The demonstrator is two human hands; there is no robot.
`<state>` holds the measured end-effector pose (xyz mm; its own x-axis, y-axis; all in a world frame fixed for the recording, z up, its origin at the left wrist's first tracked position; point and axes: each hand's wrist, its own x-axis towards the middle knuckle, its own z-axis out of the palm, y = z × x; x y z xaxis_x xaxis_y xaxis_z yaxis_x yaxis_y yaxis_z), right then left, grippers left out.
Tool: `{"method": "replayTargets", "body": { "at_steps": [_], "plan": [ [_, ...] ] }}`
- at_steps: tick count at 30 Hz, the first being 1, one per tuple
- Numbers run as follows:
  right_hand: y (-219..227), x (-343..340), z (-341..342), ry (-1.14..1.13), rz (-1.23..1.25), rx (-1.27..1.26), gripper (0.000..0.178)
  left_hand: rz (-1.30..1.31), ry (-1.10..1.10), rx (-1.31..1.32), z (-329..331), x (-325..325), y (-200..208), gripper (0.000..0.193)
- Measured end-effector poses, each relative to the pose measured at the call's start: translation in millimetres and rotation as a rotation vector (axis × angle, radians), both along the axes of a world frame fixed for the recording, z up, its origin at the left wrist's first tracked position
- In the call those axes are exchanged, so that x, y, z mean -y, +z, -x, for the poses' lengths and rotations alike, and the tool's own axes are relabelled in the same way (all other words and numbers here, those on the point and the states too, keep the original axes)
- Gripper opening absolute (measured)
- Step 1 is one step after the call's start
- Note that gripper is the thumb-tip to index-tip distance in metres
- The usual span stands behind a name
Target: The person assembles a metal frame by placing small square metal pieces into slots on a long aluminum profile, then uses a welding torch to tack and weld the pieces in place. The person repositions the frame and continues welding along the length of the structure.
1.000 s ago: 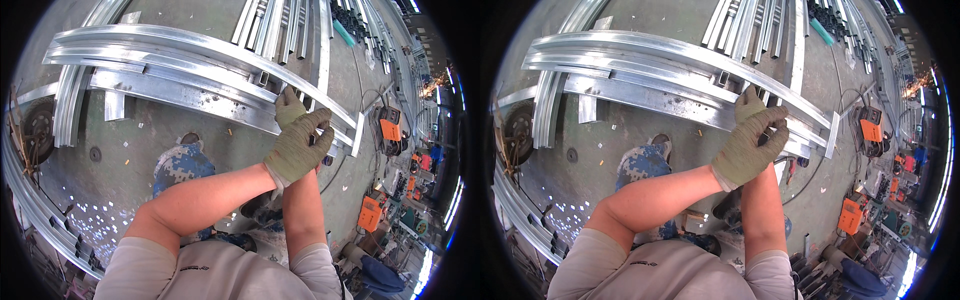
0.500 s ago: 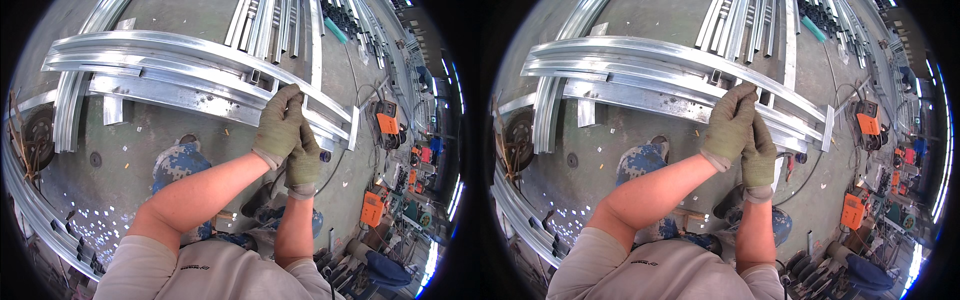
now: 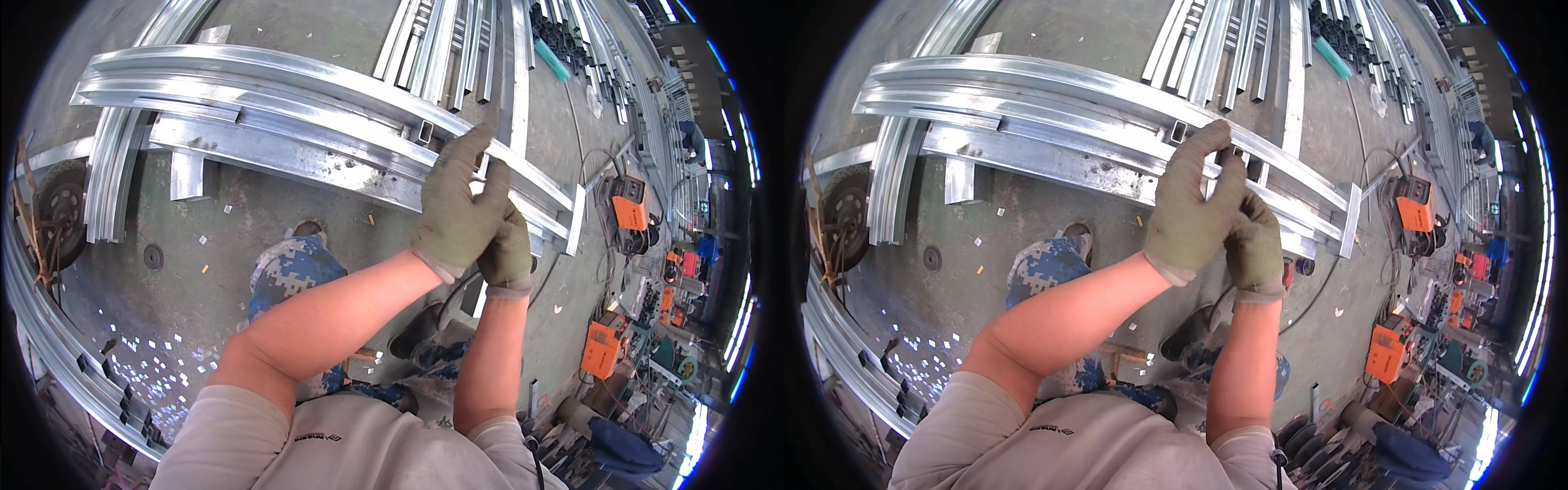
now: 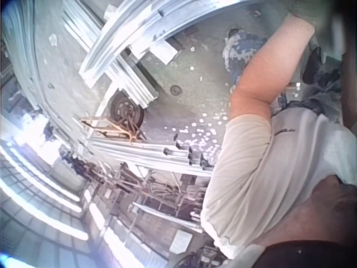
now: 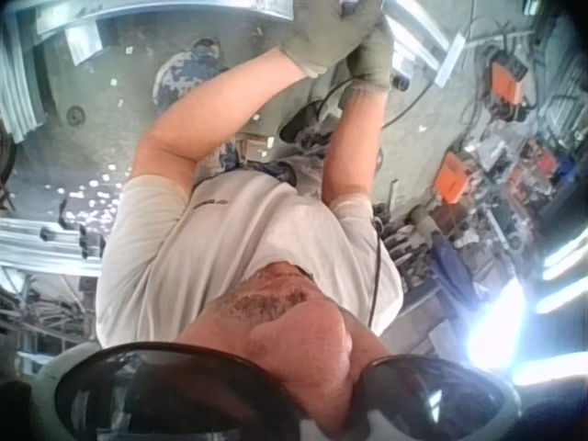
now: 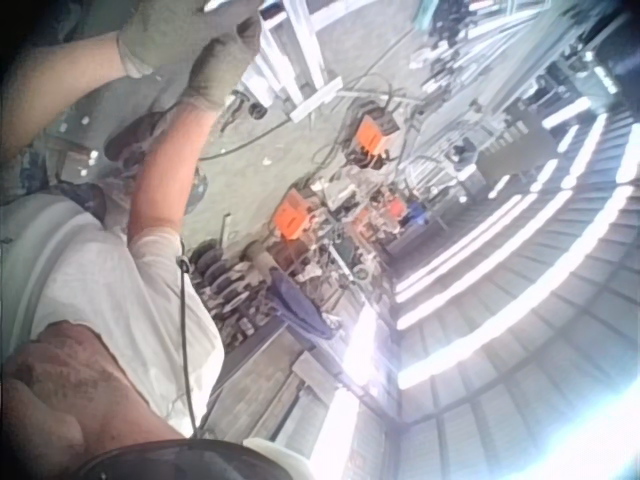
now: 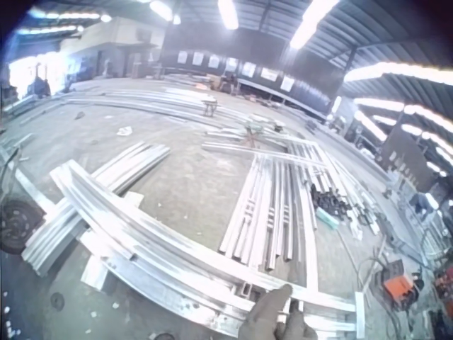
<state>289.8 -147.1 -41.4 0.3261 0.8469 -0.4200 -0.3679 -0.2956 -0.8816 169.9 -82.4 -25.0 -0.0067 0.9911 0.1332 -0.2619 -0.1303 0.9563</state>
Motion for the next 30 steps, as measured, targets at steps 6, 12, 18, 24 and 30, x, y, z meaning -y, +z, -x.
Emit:
{"method": "replayTargets", "body": {
  "at_steps": [6,12,18,24,30],
  "plan": [
    [-11.4,-58.7,36.9,-0.029,0.010,0.649,0.047,-0.515,-0.073,-0.119,2.2,6.9,-2.6,0.040],
    [-26.4,-112.3,33.6,0.001,0.419,1.101,0.058,-0.469,-0.128,-0.103,3.3,8.7,2.6,0.038],
    [-45.1,-130.6,36.6,0.075,0.430,1.403,0.057,-0.424,-0.128,-0.082,-2.1,7.3,-0.8,0.036],
    [-38.1,-130.5,37.8,0.197,0.430,1.430,0.045,-0.421,-0.099,-0.091,-4.1,8.3,-2.1,0.036],
    [-60.7,-127.4,28.4,0.183,0.393,1.364,0.060,-0.380,-0.124,-0.049,-9.9,8.8,-3.7,0.036]
  ]
}}
